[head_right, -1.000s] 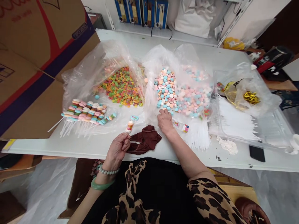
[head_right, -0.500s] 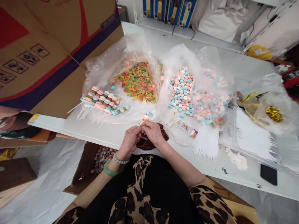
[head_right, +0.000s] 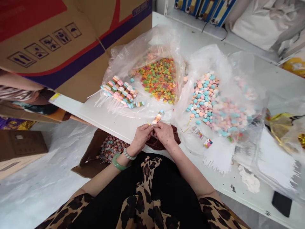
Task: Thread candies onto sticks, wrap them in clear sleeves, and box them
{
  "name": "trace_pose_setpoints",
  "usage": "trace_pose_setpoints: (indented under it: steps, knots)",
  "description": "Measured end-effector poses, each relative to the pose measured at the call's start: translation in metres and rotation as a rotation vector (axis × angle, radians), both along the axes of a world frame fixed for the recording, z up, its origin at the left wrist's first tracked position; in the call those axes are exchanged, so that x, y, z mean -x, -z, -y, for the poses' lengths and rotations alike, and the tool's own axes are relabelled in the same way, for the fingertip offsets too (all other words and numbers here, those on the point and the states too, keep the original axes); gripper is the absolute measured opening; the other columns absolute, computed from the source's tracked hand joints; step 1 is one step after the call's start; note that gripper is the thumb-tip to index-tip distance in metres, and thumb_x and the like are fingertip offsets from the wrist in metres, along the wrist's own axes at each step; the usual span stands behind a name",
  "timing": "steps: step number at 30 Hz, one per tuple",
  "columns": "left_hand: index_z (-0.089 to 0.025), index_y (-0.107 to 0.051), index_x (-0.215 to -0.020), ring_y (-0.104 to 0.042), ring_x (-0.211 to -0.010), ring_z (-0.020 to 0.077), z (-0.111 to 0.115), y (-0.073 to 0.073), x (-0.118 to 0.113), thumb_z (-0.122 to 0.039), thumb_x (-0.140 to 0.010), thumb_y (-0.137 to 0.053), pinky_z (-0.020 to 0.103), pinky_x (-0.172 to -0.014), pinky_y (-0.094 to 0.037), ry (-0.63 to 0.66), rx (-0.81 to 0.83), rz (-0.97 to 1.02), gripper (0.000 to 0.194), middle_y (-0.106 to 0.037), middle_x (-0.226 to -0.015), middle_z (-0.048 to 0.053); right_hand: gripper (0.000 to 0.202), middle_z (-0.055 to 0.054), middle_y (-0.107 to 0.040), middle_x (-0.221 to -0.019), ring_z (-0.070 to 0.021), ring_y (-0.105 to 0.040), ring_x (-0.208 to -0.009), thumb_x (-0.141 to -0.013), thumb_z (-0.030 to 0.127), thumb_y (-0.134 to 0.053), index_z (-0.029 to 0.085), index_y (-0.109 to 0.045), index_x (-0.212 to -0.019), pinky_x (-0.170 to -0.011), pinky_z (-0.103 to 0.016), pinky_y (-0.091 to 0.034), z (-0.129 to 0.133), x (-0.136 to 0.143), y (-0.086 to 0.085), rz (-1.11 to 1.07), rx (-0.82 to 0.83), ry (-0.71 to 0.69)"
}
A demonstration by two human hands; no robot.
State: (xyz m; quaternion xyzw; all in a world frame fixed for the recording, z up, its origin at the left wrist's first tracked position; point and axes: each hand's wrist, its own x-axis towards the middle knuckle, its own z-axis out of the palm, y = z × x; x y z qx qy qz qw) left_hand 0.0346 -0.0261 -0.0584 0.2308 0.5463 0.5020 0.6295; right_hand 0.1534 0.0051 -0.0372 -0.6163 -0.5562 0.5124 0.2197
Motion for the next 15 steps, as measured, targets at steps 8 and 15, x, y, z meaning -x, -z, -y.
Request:
trace_pose_setpoints:
  steps: [8, 15]
  knots:
    - [-0.015, -0.058, -0.062, -0.037, -0.049, 0.0059, 0.002, -0.006, 0.009, -0.054, -0.064, -0.074, 0.022, -0.049, -0.024, 0.074, -0.104, 0.297, 0.043, -0.052, -0.051, -0.003, 0.02, 0.002, -0.062, -0.058, -0.0112, -0.055, -0.05, -0.06, 0.029, -0.078, 0.019, -0.066, -0.072, -0.05, -0.024, -0.044, 0.0, -0.013, 0.011, -0.382, 0.084, 0.073]
    - [-0.014, -0.061, -0.07, -0.038, -0.052, 0.0062, 0.003, -0.011, 0.025, -0.056, -0.065, -0.076, 0.023, -0.049, -0.022, 0.345, -0.169, 0.485, 0.045, -0.064, -0.065, 0.004, 0.037, 0.003, -0.06, -0.065, -0.0128, -0.054, -0.048, -0.061, 0.025, -0.078, 0.025, -0.07, -0.098, -0.047, -0.029, -0.045, -0.006, -0.012, -0.011, -0.468, -0.051, -0.114]
